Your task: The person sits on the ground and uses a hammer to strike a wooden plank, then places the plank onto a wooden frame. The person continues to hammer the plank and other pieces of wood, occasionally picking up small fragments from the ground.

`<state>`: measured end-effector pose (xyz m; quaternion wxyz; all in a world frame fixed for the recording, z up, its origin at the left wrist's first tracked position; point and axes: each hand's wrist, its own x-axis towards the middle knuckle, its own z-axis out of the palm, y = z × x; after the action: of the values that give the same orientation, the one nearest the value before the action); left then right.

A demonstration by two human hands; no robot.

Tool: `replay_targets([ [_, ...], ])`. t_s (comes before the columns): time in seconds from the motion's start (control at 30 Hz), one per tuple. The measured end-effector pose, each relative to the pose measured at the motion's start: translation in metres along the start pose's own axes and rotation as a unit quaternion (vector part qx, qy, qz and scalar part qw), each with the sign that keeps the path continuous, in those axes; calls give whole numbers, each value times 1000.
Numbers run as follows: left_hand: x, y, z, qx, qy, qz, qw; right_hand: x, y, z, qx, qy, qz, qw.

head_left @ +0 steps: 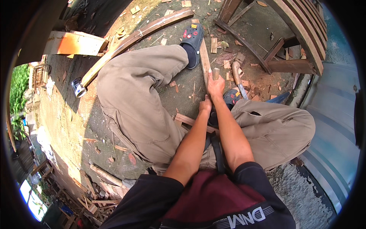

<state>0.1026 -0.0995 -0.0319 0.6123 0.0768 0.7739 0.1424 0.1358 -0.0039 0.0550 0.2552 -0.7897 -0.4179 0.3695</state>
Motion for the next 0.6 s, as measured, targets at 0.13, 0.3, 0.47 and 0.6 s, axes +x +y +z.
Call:
replay_targets([
  [0.13,-6,-1,10,58,-26,-1,998,-1,-3,6,7,23,-34,999],
  [0.3,-58,32,-6,9,9,-11,1000,11,-6,10,-23,-28,-10,999],
  [0.47,-22,22,16,-152,35,-63,986,27,-15,21,-83,-85,-32,992],
  [0.6,-60,65,11,-235,86,-146,957,42,-8,27,-101,-103,-26,989],
])
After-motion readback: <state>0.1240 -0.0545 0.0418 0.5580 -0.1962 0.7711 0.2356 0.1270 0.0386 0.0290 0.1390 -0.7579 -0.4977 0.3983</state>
